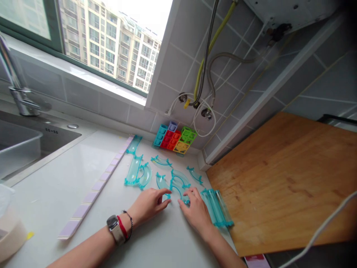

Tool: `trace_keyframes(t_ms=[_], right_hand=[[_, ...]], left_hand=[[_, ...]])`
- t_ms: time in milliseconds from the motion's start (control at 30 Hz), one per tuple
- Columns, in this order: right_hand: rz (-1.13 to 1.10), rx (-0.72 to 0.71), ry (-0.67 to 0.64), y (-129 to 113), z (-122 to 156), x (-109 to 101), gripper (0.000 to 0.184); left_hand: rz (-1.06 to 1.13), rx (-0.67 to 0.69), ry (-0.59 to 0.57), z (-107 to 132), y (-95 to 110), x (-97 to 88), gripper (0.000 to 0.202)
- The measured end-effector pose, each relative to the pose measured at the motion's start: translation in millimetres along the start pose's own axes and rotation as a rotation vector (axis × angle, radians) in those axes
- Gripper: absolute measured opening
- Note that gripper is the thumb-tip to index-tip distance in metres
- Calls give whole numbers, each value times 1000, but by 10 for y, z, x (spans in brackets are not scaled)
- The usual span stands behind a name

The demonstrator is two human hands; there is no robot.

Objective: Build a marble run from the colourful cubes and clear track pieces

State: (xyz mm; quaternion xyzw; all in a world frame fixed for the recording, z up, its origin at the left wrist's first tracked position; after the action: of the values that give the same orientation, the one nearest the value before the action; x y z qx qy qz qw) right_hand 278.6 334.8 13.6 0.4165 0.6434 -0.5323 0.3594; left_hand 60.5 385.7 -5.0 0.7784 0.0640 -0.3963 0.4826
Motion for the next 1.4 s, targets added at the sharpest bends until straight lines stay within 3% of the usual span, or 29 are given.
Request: trace_keyframes(t_ms=[367, 800, 1067, 1267, 1400], right_hand=[[-150, 7, 60, 58, 37, 112, 11], [-176, 19, 131, -32, 27, 228, 10], [-224, -138, 104, -3, 257, 158, 26], [-246, -242, 117, -16, 417, 126, 54], [-281, -203, 214, 36, 589, 112, 43]], left_hand=[[-55, -59, -62, -18, -22, -3, 18], [-29, -45, -42, -28, -26, -34, 25], [-59, -35, -17, -41, -120, 6, 24], [-1, 24, -4, -31, -88, -17, 27], [79, 25, 95, -34, -84, -52, 33]])
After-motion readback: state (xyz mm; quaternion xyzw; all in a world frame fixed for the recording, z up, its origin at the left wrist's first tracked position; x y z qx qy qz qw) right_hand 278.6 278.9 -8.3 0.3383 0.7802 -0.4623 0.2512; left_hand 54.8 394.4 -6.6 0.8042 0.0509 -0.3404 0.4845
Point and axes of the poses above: each hand's wrist, its own z-axis away from the middle knuckle, its own x-axis out of the palm, y = z × x, the point moved 2 cm from there along -z, towards the middle knuckle, and after that the axes turned 1 degree about -y, right-handed, at the moved point
